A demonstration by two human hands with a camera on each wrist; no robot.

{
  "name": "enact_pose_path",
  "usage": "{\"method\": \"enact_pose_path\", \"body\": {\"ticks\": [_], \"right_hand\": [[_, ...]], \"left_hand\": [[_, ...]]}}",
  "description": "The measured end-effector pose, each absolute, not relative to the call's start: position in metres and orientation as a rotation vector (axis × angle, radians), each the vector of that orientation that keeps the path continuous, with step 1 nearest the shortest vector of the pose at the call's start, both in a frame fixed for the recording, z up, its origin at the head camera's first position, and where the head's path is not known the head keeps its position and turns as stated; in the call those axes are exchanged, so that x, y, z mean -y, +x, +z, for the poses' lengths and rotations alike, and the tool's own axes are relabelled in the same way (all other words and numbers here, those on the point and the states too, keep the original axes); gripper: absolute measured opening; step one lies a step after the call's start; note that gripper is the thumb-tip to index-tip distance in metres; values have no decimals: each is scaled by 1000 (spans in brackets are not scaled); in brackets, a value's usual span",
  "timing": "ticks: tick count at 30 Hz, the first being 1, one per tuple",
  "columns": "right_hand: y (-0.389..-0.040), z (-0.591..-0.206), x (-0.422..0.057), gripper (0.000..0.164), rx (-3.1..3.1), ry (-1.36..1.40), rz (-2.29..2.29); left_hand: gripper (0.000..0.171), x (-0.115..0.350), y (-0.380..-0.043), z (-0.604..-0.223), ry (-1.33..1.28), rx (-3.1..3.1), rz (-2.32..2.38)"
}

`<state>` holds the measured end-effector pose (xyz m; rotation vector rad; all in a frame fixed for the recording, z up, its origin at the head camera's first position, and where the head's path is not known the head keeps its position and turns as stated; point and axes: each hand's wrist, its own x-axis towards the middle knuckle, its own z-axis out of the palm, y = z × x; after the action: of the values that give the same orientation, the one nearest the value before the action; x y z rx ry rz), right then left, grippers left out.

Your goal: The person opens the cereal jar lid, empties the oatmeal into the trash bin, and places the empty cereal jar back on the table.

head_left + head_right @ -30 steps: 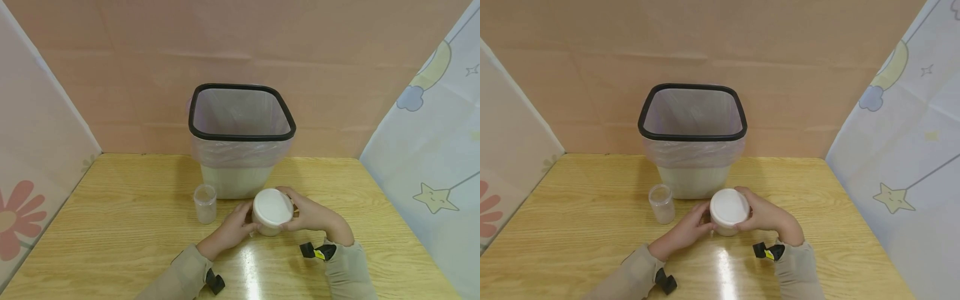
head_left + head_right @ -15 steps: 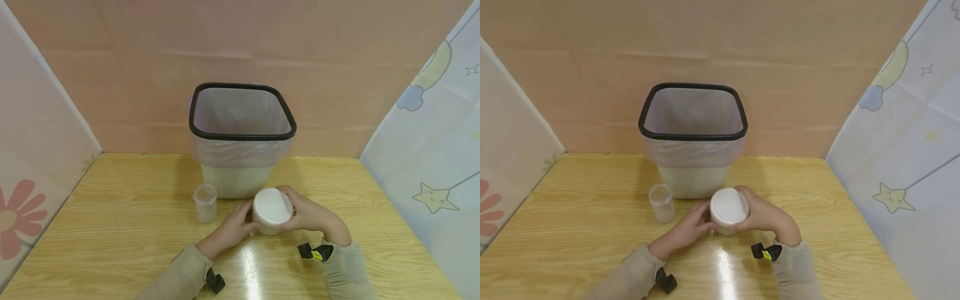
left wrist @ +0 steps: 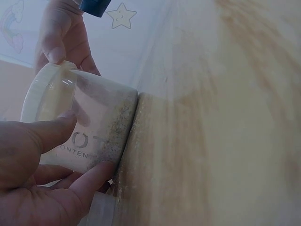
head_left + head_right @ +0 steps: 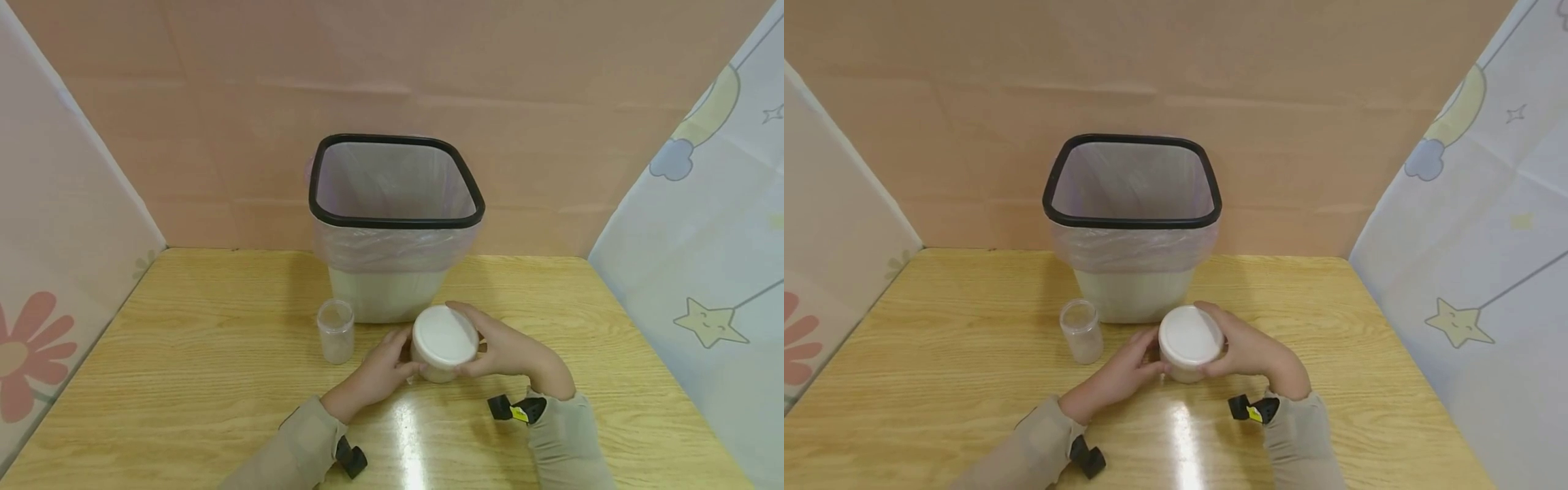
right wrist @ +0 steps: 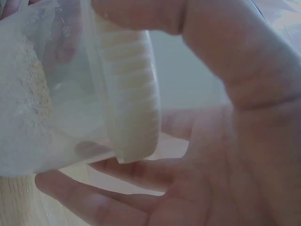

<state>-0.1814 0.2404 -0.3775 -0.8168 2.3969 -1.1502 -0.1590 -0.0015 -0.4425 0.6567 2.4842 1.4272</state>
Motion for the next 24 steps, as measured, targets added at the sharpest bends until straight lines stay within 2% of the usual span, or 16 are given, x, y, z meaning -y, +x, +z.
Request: {"method": "enact_pose_path", "body": {"ticks": [6,13,18,24], "right_hand": [[-179,-376,-234,111,-2478,-677,-1090],[-178,-378,-227,100,-2602,-639,-1008],[-179,-378,-229,93,-2595,-723,-1016],[-180,-378,-233,96,-2529,-842,-1068]], "left_hand": [[66,2,-159,-442,653,-2493,1408],[65,1,-158,-442,659,-2495,1420],[65,1,-159,-442,662,-2486,1434],[65,1,-159,-443,661,-2483,1435]]}}
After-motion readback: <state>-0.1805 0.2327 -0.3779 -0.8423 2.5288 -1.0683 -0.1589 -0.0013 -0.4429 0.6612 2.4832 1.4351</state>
